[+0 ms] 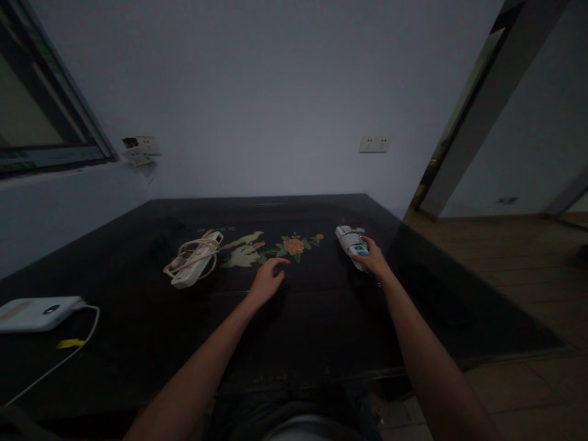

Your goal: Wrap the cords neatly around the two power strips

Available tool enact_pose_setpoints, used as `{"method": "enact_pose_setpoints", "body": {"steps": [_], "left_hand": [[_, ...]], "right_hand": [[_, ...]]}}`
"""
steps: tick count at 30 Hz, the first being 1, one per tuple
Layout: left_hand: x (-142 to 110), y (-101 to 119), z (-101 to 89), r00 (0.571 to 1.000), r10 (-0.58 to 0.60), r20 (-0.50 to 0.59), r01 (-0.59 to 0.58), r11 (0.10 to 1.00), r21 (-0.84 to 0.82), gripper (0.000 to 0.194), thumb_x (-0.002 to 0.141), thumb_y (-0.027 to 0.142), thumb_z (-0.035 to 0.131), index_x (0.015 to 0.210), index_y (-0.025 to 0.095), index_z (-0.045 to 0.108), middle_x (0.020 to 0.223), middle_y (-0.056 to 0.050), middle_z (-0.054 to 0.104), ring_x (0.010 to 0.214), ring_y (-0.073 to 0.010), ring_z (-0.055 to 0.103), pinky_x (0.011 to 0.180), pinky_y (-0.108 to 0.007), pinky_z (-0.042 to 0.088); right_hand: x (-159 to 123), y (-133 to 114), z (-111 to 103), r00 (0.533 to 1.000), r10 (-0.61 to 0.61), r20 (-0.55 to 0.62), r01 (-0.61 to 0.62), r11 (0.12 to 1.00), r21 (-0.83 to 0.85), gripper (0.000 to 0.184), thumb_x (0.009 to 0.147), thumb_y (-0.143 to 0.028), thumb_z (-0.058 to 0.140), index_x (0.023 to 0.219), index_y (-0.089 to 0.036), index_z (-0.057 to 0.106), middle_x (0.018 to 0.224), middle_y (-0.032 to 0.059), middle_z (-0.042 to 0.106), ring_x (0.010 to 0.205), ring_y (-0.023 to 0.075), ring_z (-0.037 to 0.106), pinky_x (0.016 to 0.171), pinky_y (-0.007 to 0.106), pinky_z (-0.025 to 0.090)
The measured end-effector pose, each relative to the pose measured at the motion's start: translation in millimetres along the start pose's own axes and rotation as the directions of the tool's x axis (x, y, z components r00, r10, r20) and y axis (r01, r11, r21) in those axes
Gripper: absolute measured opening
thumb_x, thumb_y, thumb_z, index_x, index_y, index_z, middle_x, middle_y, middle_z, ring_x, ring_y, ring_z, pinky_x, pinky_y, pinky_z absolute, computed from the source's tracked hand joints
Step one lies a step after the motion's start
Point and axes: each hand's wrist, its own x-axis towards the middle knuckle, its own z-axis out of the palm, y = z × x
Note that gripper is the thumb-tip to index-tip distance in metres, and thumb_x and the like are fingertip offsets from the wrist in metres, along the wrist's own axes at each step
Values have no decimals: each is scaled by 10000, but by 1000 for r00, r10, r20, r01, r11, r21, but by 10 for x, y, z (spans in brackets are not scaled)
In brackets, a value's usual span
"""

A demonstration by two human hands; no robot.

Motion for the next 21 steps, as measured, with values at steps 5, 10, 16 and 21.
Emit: {"method": "enact_pose_setpoints", "body": {"steps": [5,10,16,21], "left_hand": [[-3,5,-8,1000,5,7,-5,1000,12,345,738,19,499,991,184,667,1092,-78,658,1077,-217,601,907,-373,499],[-10,29,-11,1000,10,13,-11,1000,27,345,739,17,493,986,182,668,1090,-79,658,1072,-219,600,907,-377,496],[-16,51,-16,999,19,28,-20,999,46,318,762,35,494,989,179,664,1102,-77,654,1089,-214,591,920,-374,491],[-12,33,-9,999,17,33,-19,998,60,324,755,29,489,988,172,663,1098,-81,656,1088,-215,596,918,-370,493]], "right_hand": [[17,42,-32,999,-9,48,5,997,83,858,577,-289,767,1355,-183,421,1279,136,572,1127,267,579,925,388,461],[33,90,-57,999,-13,45,6,990,142,877,573,-331,773,1359,-165,420,1330,159,537,1158,277,562,933,389,457],[61,147,-79,1000,-14,8,13,984,180,843,545,-351,790,1316,-206,484,1256,138,595,1106,296,585,889,414,477],[54,133,-84,999,-10,-35,16,984,175,815,536,-398,782,1276,-173,524,1176,153,627,1018,309,615,831,433,495]]}}
